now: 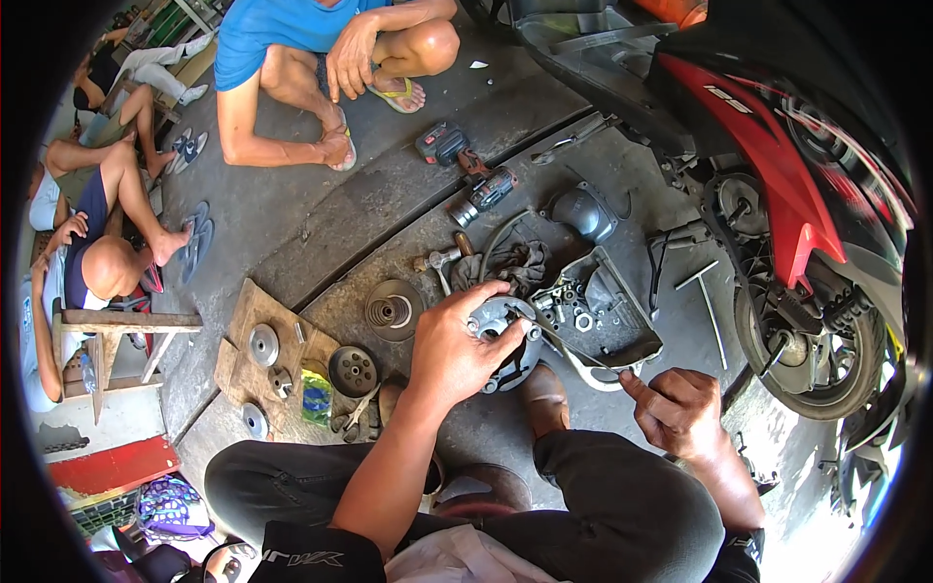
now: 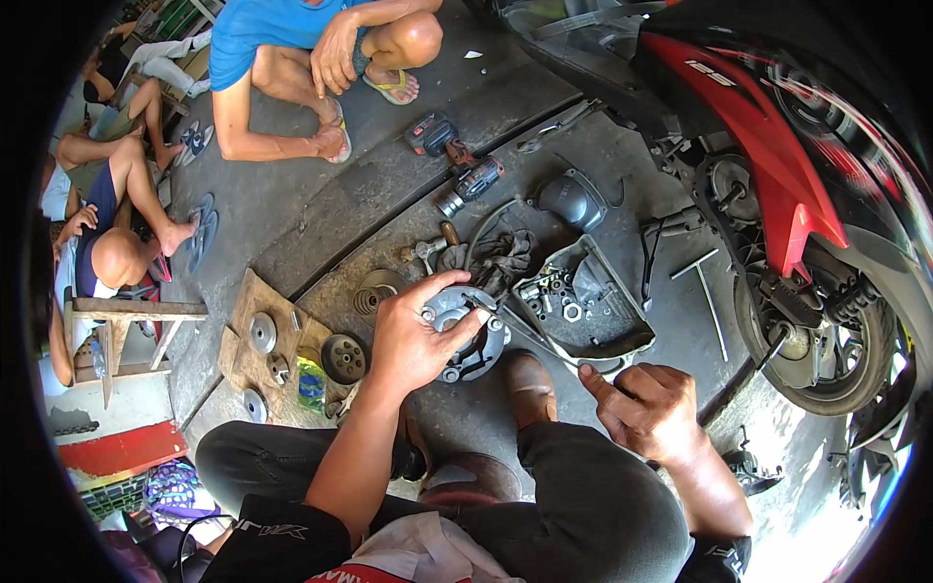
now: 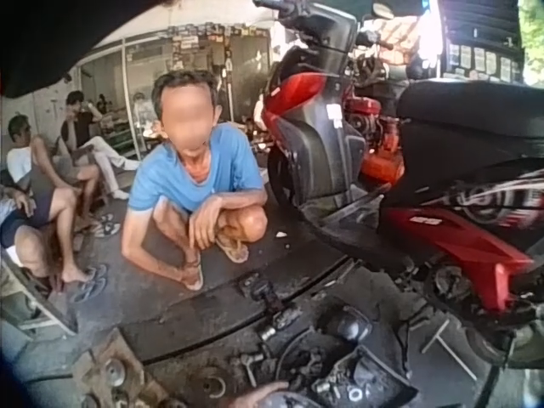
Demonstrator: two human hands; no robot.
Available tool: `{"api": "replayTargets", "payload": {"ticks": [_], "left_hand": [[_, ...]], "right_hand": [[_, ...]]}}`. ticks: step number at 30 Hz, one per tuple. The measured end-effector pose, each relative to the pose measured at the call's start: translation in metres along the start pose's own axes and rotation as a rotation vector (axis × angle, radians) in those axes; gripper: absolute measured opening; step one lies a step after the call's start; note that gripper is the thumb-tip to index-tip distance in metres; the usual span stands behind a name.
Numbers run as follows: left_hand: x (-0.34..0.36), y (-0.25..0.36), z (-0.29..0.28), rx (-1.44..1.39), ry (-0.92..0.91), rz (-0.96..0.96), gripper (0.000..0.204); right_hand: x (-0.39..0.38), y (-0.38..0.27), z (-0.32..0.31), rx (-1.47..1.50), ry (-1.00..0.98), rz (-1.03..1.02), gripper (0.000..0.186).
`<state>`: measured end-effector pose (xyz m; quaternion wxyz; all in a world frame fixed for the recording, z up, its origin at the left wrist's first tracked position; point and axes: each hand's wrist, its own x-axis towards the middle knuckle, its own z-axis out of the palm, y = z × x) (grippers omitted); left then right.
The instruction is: Repairing and reassembling a motorcycle clutch or CVT component.
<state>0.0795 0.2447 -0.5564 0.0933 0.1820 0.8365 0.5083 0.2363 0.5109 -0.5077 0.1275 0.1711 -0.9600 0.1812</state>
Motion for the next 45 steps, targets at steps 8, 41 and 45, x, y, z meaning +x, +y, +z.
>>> {"api": "replayTargets", "payload": {"ticks": [8,41,45], "left_hand": [[-0.016,-0.033,0.013,0.279,-0.034,0.024,0.043],[-0.018,-0.055,0.048,0.423,-0.197,0.060,0.036],[-0.021,-0.065,0.048,0.333,-0.202,0.030,0.035]], "right_hand": [[0.062,-0.023,-0.043,-0.135,-0.325,-0.190,0.041],[0.085,-0.021,-0.048,-0.215,-0.885,-0.058,0.020],[0.078,0.003,-0.036,-0.394,-0.773,-0.306,0.026]]}}
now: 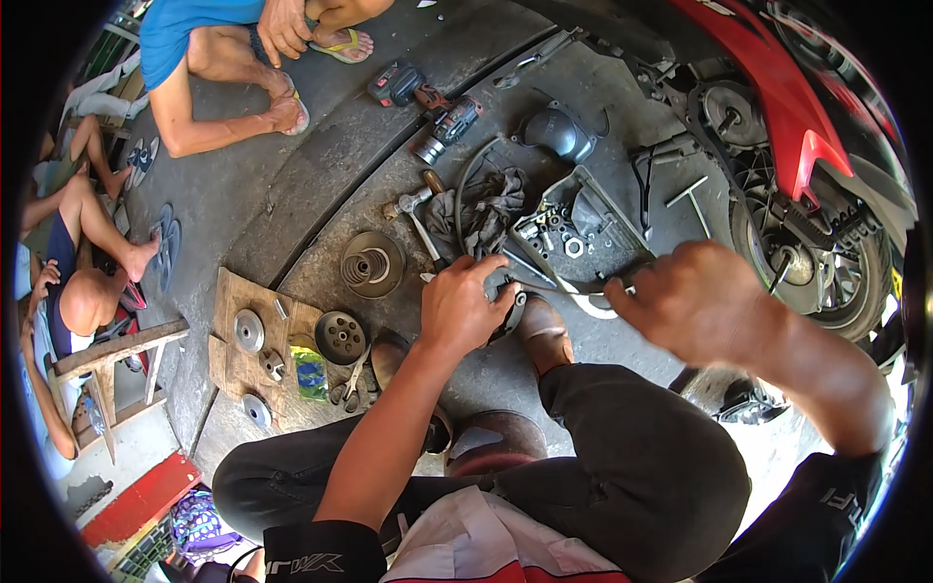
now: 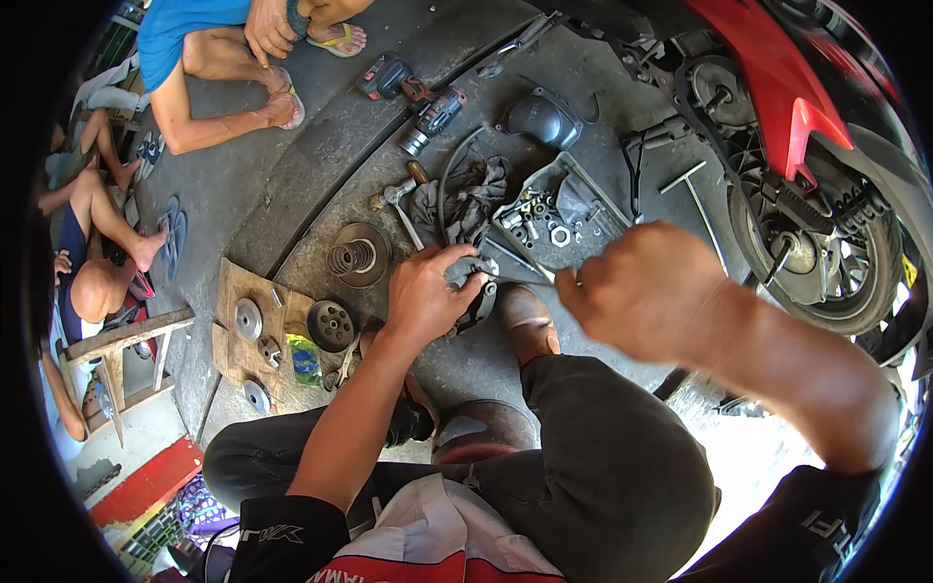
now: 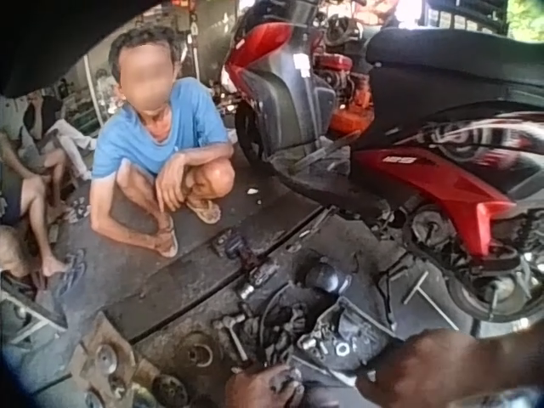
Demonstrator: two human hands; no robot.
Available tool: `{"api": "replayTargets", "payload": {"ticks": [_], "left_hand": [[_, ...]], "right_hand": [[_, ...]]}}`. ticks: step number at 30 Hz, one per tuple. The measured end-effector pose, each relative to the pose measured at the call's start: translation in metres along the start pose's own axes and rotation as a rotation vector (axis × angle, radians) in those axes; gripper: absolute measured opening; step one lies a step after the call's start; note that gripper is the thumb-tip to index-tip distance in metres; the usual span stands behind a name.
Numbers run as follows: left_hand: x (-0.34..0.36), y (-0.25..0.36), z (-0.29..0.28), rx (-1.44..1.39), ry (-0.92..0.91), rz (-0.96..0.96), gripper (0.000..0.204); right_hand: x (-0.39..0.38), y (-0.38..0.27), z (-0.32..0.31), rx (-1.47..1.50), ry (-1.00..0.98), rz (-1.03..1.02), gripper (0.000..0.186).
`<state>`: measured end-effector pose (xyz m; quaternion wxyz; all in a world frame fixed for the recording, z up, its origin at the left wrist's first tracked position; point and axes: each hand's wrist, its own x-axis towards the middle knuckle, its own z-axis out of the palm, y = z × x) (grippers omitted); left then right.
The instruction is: Repairing and reassembling a motorcycle clutch or CVT component.
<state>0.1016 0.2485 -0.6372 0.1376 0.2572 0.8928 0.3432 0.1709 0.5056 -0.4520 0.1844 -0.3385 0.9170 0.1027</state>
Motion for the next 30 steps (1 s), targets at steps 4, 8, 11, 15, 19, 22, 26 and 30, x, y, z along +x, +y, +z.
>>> {"api": "replayTargets", "payload": {"ticks": [4,8,11,15,19,22,26,30], "left_hand": [[-0.001,-0.009,-0.002,-0.139,0.022,0.003,0.036],[0.000,-0.010,0.000,-0.136,0.007,0.006,0.036],[-0.001,-0.008,0.004,-0.082,-0.002,0.041,0.036],[-0.004,-0.004,0.014,0.016,-0.019,0.000,0.034],[-0.008,-0.006,0.021,0.070,-0.053,-0.041,0.032],[-0.011,-0.010,0.024,0.110,-0.050,-0.027,0.034],[-0.012,-0.014,0.021,-0.074,-0.068,0.002,0.034],[-0.008,-0.013,0.017,-0.106,-0.055,-0.030,0.034]], "right_hand": [[-0.007,0.022,0.042,0.175,0.061,0.091,0.028],[-0.013,0.011,0.065,0.973,0.044,0.323,0.021],[-0.015,0.004,0.058,1.068,-0.014,0.372,0.024],[-0.011,-0.011,0.035,0.699,-0.131,0.333,0.021],[0.000,-0.028,0.024,0.175,0.051,0.075,0.017],[0.006,-0.027,0.031,0.006,0.139,0.002,0.016],[0.007,0.025,0.060,0.172,0.138,0.028,0.011],[-0.003,0.037,0.071,0.618,0.057,0.193,0.015]]}}
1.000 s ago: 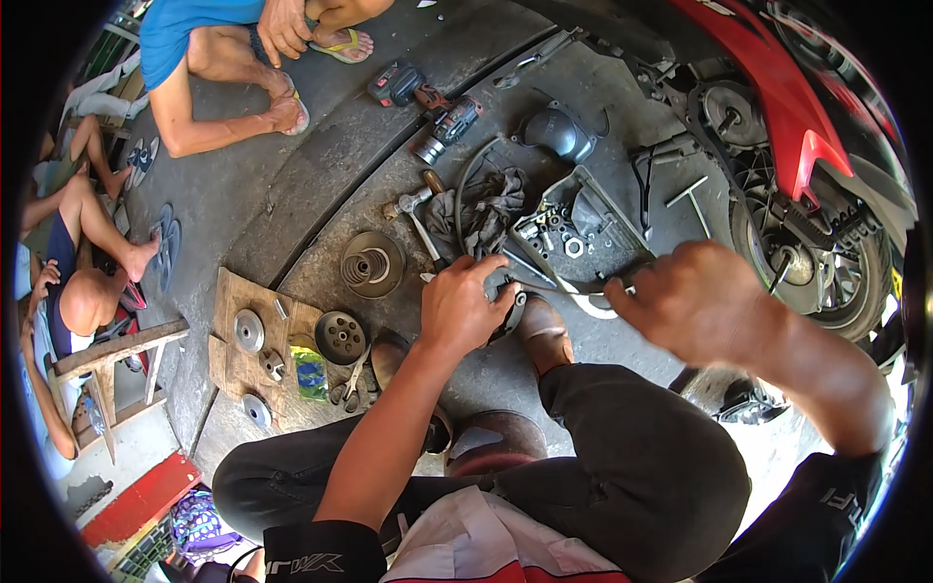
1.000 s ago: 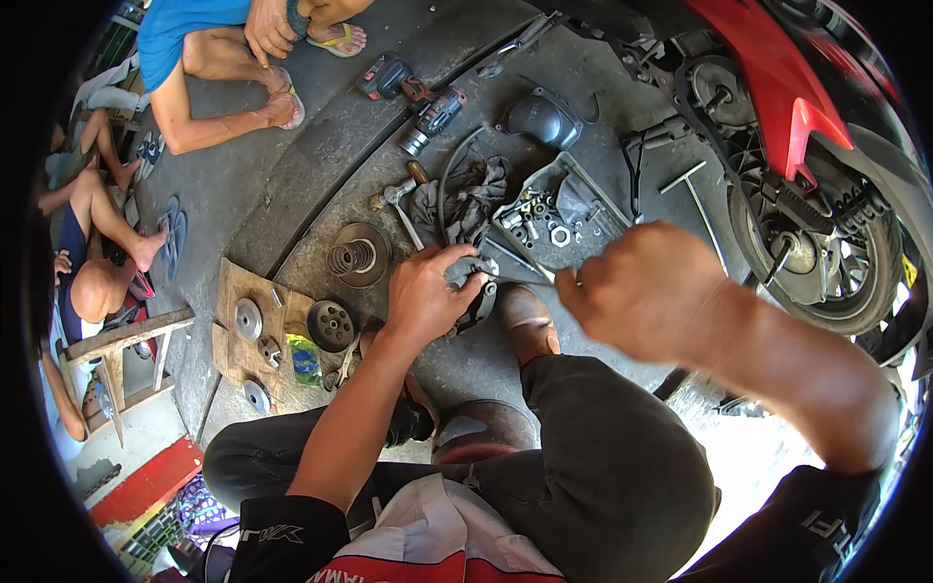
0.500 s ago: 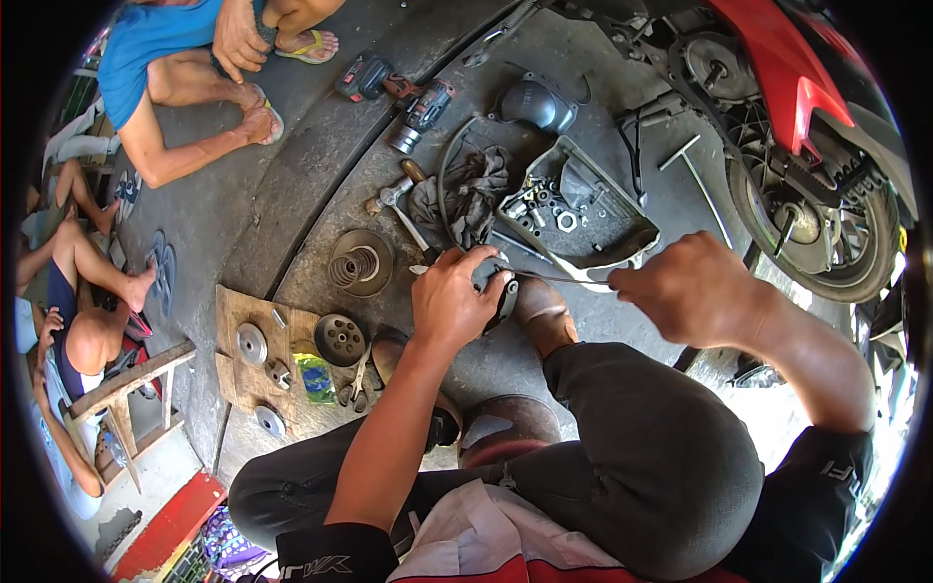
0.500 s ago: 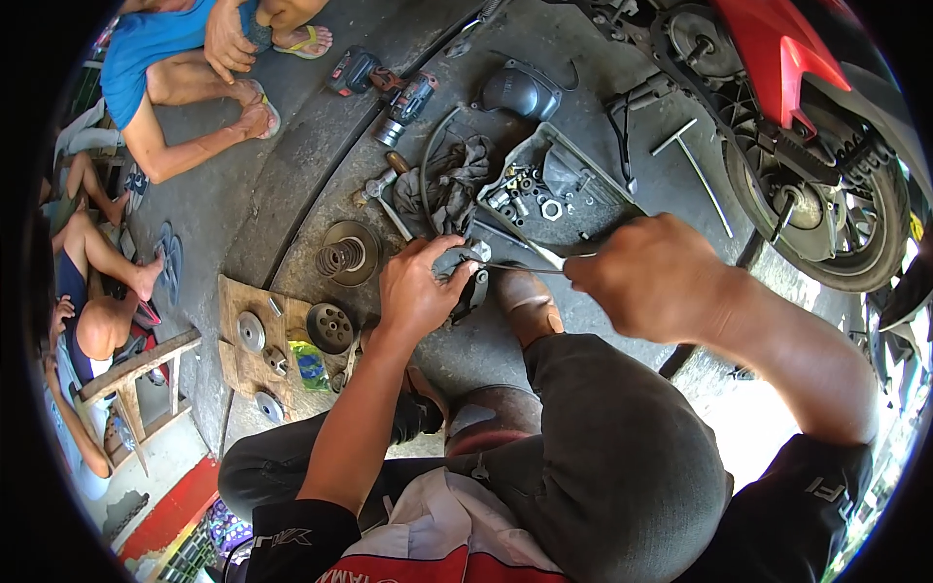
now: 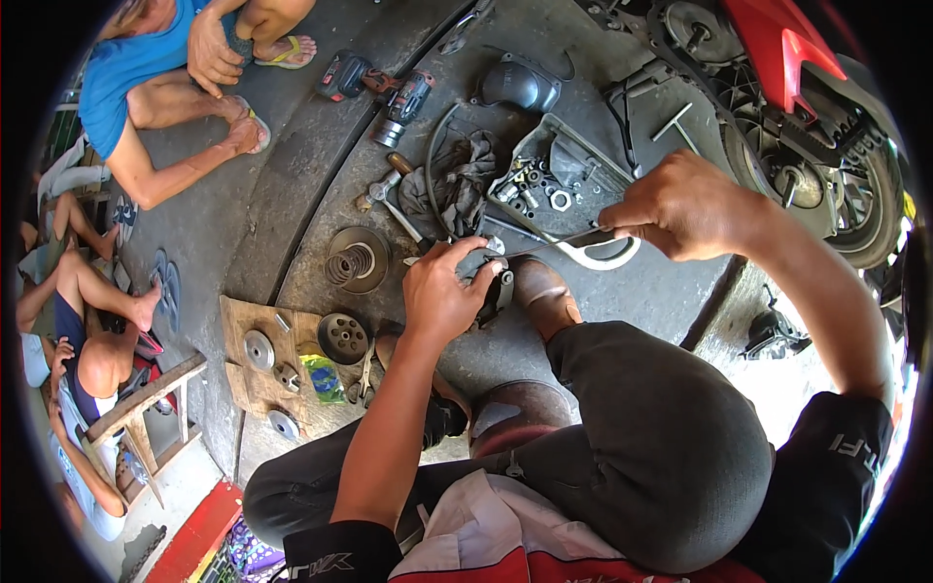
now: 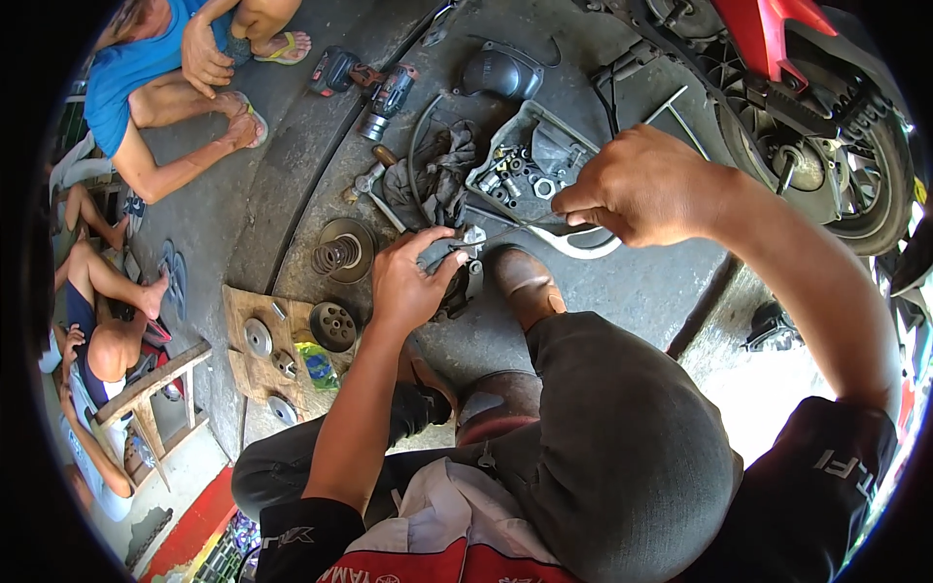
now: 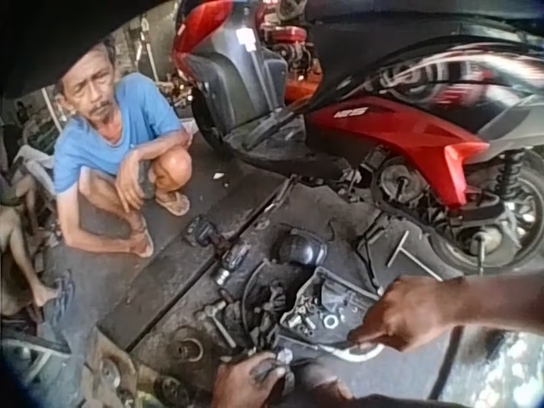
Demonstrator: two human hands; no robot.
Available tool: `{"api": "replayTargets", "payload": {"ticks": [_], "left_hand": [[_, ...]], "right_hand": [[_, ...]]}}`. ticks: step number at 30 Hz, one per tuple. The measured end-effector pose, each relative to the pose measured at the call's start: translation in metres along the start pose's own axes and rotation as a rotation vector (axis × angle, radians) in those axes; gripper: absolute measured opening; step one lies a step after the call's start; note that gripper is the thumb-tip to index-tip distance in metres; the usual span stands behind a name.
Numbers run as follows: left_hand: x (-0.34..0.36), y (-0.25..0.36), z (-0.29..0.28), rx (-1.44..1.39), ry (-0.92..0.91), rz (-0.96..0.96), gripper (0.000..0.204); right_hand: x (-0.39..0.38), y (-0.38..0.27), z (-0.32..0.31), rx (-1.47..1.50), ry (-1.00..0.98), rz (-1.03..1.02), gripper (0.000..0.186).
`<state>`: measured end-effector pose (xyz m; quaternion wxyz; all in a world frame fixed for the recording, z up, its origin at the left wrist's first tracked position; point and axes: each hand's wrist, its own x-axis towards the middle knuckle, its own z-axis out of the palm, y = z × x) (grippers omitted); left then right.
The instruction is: Repairing and reassembling a motorcycle clutch or CVT component.
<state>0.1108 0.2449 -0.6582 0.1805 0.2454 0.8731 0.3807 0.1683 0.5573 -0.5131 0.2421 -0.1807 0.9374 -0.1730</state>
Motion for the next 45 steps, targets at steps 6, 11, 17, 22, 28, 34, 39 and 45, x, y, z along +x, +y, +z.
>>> {"api": "replayTargets", "payload": {"ticks": [6,11,17,22,28,34,39,45], "left_hand": [[0.005,0.001,0.017,0.190,-0.061,0.005,0.034],[-0.002,-0.009,0.022,0.177,-0.065,0.008,0.034],[-0.004,-0.013,0.013,0.202,-0.052,0.022,0.032],[0.002,-0.014,0.004,0.128,-0.093,0.050,0.028],[0.007,-0.015,0.009,0.131,-0.084,0.048,0.027],[0.004,-0.019,0.030,0.221,-0.072,0.025,0.027],[-0.001,-0.026,0.034,0.246,-0.056,0.019,0.028],[0.007,-0.029,0.026,0.228,-0.078,0.020,0.028]], "right_hand": [[0.014,-0.063,-0.007,-0.403,-0.062,-0.087,0.008],[0.014,-0.058,0.010,-0.248,-0.094,-0.041,0.013],[-0.002,-0.025,0.055,1.018,-0.298,0.615,0.029],[0.000,-0.021,0.050,0.304,0.022,0.172,0.019],[0.005,-0.033,0.029,-0.245,-0.141,0.000,0.015],[0.001,-0.047,0.048,-0.387,0.153,-0.274,0.018],[0.005,-0.039,0.052,1.042,-0.310,0.593,0.035],[-0.003,-0.029,0.065,-0.250,-0.166,0.022,0.041]]}}
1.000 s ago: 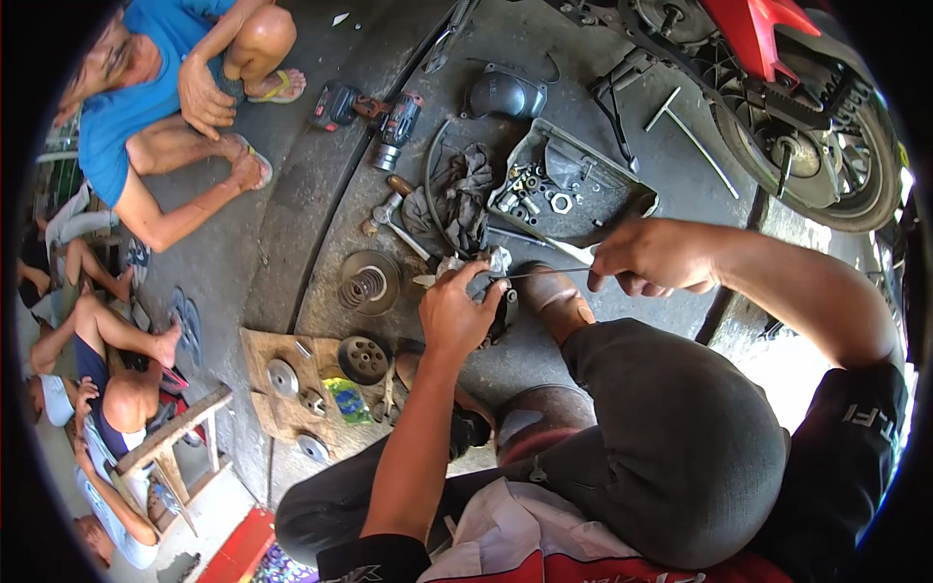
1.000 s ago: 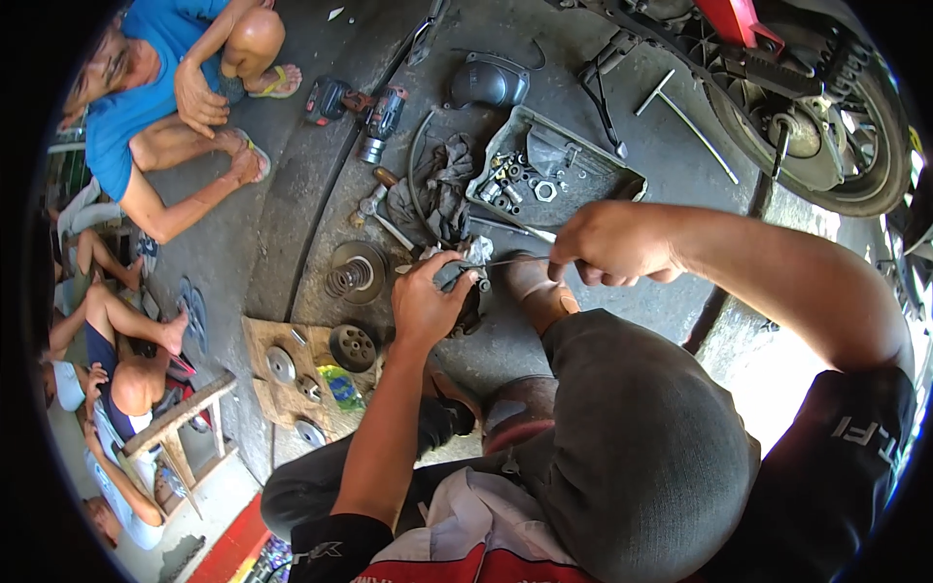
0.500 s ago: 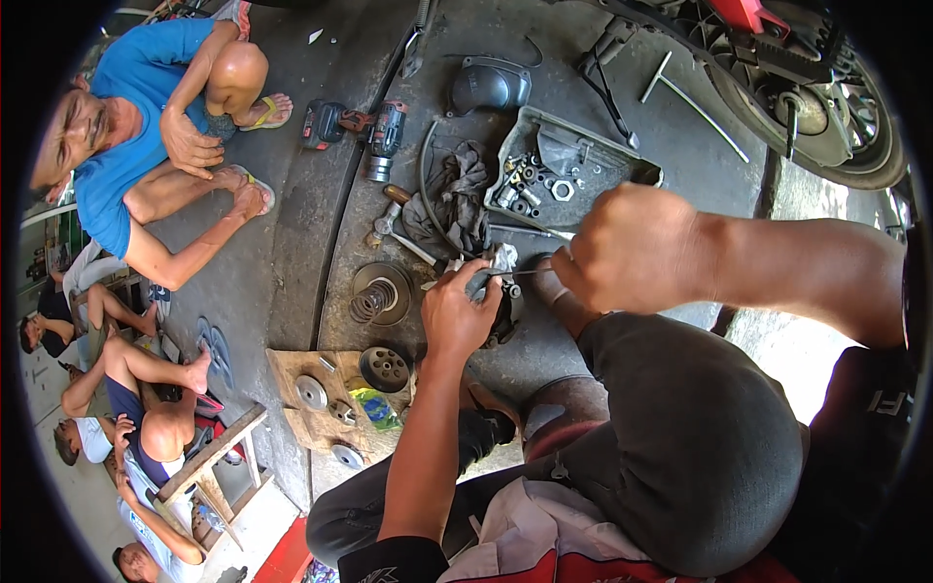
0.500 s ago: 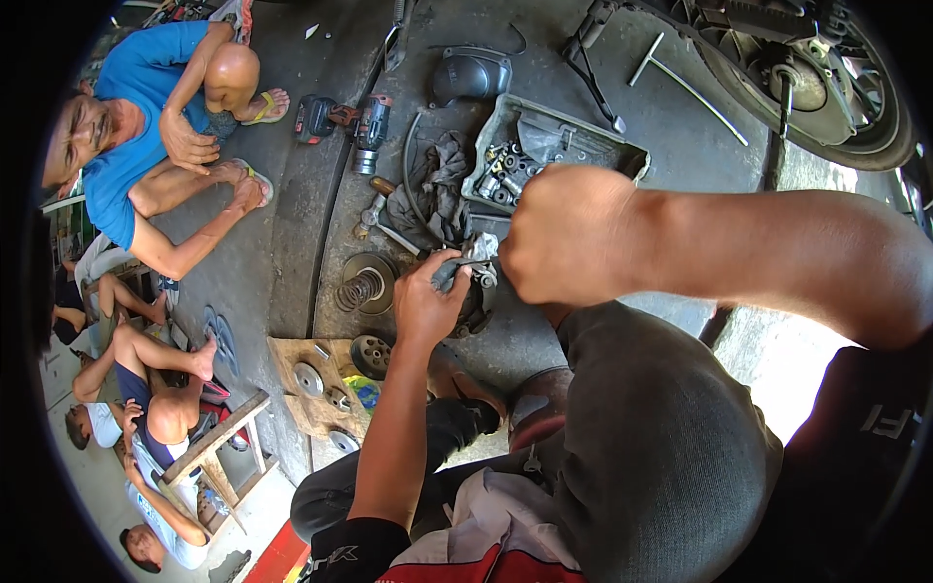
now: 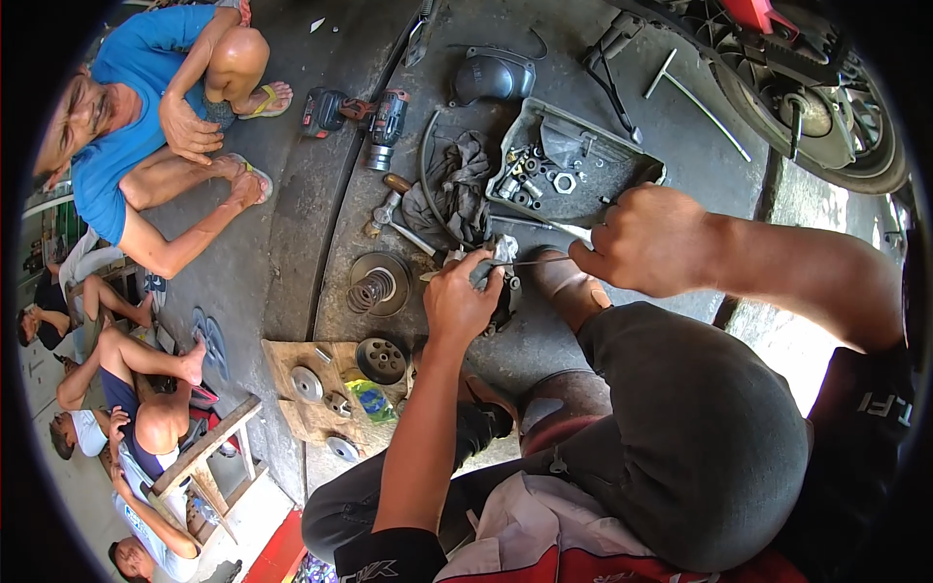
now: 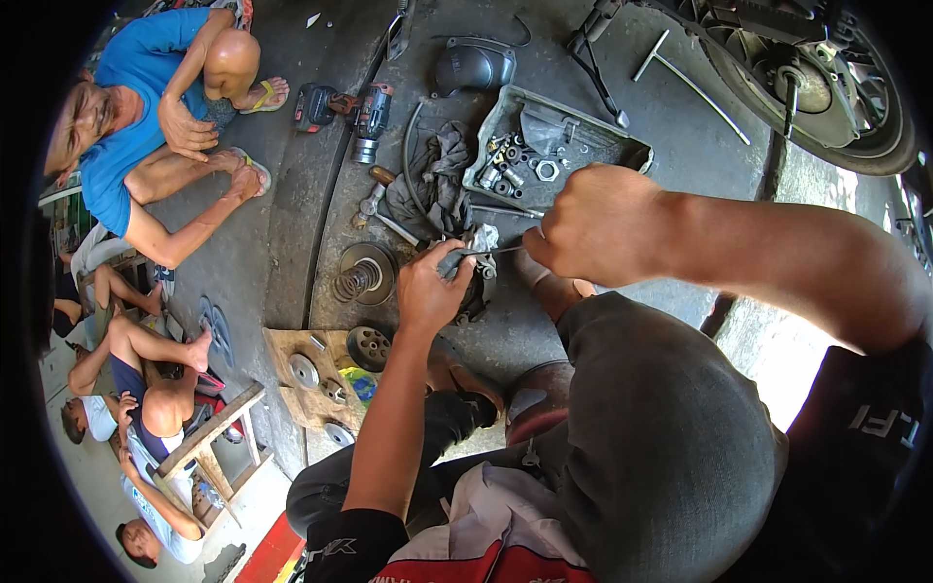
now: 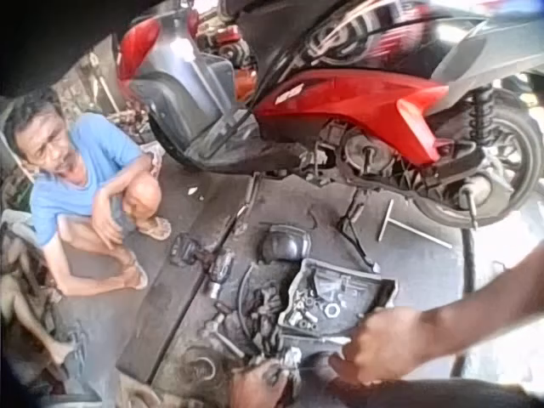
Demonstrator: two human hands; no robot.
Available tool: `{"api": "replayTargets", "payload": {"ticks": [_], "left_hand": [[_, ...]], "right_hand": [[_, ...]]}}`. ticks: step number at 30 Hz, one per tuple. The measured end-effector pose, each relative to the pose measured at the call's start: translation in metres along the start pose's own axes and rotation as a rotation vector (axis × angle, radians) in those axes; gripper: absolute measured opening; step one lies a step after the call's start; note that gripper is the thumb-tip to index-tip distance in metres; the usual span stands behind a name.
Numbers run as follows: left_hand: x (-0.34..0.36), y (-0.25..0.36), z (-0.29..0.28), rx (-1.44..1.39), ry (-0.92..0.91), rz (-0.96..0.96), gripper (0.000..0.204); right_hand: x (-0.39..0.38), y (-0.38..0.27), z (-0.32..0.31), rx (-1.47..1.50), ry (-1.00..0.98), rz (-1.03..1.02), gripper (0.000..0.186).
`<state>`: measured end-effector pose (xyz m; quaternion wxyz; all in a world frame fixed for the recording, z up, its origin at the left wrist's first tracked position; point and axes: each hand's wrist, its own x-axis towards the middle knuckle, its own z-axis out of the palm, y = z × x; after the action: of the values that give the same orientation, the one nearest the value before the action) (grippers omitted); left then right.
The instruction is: Repairing and reassembling a motorcycle clutch or CVT component.
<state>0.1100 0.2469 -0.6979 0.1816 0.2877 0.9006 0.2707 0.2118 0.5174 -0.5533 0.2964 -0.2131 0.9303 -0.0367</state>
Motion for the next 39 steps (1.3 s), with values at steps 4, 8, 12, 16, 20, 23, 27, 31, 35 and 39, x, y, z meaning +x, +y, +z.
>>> {"api": "replayTargets", "payload": {"ticks": [4,8,12,16,20,23,27,31,35,39], "left_hand": [[0.001,-0.003,-0.008,-0.054,-0.030,0.039,0.028],[-0.001,-0.003,-0.005,-0.048,-0.033,0.052,0.028],[-0.009,0.001,0.001,-0.101,-0.030,0.064,0.028],[-0.012,0.007,0.002,-0.072,-0.085,0.087,0.029],[-0.004,0.014,0.001,0.019,-0.113,0.059,0.030],[0.005,0.017,-0.002,0.177,-0.166,0.056,0.030],[0.010,0.008,-0.006,0.268,-0.164,0.087,0.035],[-0.002,-0.001,-0.004,0.290,-0.204,0.141,0.036],[-0.002,0.000,-0.003,0.251,-0.226,0.050,0.035],[0.008,0.008,-0.015,0.263,-0.188,0.029,0.031]], "right_hand": [[-0.008,0.006,0.014,-0.031,0.209,-0.063,0.042],[-0.007,0.010,0.017,0.624,0.057,0.224,0.037],[-0.006,0.016,0.011,0.692,0.085,0.218,0.028],[-0.011,0.028,0.007,-0.127,0.424,-0.268,0.028],[-0.019,0.035,0.029,-0.158,0.568,-0.267,0.033],[-0.016,0.017,0.068,0.487,0.568,0.064,0.029],[-0.017,-0.003,0.104,1.528,0.023,0.428,0.028],[-0.008,-0.004,0.097,1.049,0.332,0.150,0.027],[-0.016,0.000,0.072,0.141,0.163,-0.047,0.028],[-0.016,0.003,0.066,0.830,0.374,0.083,0.028]]}}
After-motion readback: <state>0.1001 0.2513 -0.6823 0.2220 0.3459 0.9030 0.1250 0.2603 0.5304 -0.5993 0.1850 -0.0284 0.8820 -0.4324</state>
